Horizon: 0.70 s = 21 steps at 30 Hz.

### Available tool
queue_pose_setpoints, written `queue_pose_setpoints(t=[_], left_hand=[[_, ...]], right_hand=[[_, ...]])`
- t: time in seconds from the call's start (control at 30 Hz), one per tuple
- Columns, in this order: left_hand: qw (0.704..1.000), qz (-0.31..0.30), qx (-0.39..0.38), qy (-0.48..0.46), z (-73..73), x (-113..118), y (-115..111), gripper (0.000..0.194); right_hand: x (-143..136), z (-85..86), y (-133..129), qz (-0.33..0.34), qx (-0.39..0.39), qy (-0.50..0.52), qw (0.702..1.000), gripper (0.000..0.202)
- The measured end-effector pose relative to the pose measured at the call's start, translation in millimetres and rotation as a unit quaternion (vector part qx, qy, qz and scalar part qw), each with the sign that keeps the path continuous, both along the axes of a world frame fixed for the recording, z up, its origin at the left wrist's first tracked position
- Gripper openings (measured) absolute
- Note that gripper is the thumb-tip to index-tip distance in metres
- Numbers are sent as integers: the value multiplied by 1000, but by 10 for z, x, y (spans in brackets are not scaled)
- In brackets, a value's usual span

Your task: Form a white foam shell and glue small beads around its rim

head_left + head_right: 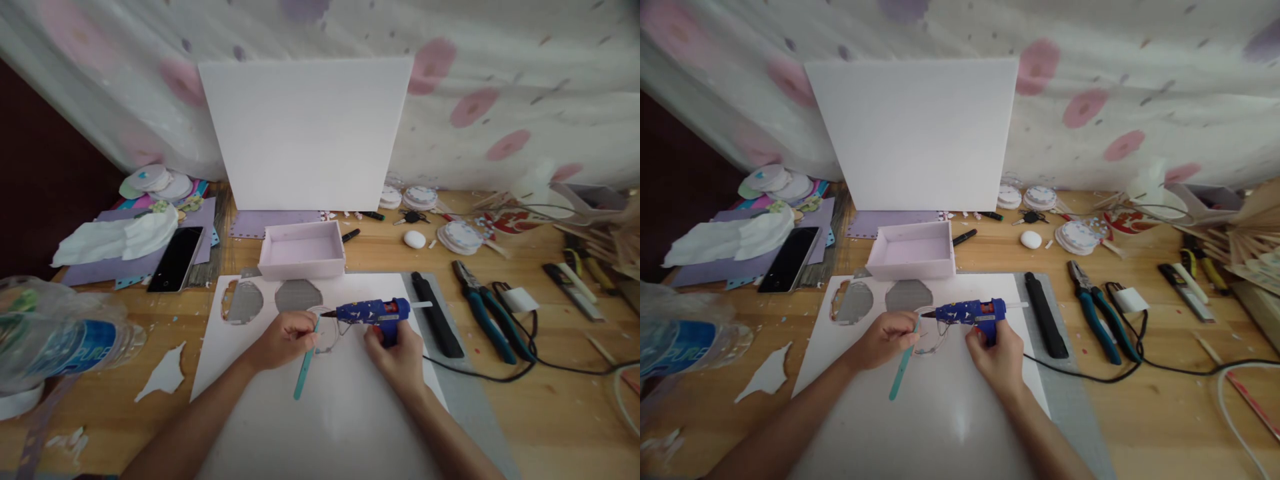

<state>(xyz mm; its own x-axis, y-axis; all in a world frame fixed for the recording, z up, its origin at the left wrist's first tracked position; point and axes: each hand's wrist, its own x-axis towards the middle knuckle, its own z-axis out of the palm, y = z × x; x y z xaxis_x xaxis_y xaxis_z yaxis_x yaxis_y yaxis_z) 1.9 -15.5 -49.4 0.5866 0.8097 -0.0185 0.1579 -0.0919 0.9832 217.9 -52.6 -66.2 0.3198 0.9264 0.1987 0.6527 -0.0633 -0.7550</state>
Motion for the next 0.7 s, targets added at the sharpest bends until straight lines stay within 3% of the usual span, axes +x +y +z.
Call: queue_pose_setpoints(t=[0.57, 0.7], left_hand=[[1000, -1, 10, -24, -41, -3, 15, 38], [1000, 3, 15, -24, -31, -6, 14, 39]], right_hand=[[99, -135, 17, 44, 47, -43, 997, 15], [84, -125, -5, 22, 46, -66, 997, 11]])
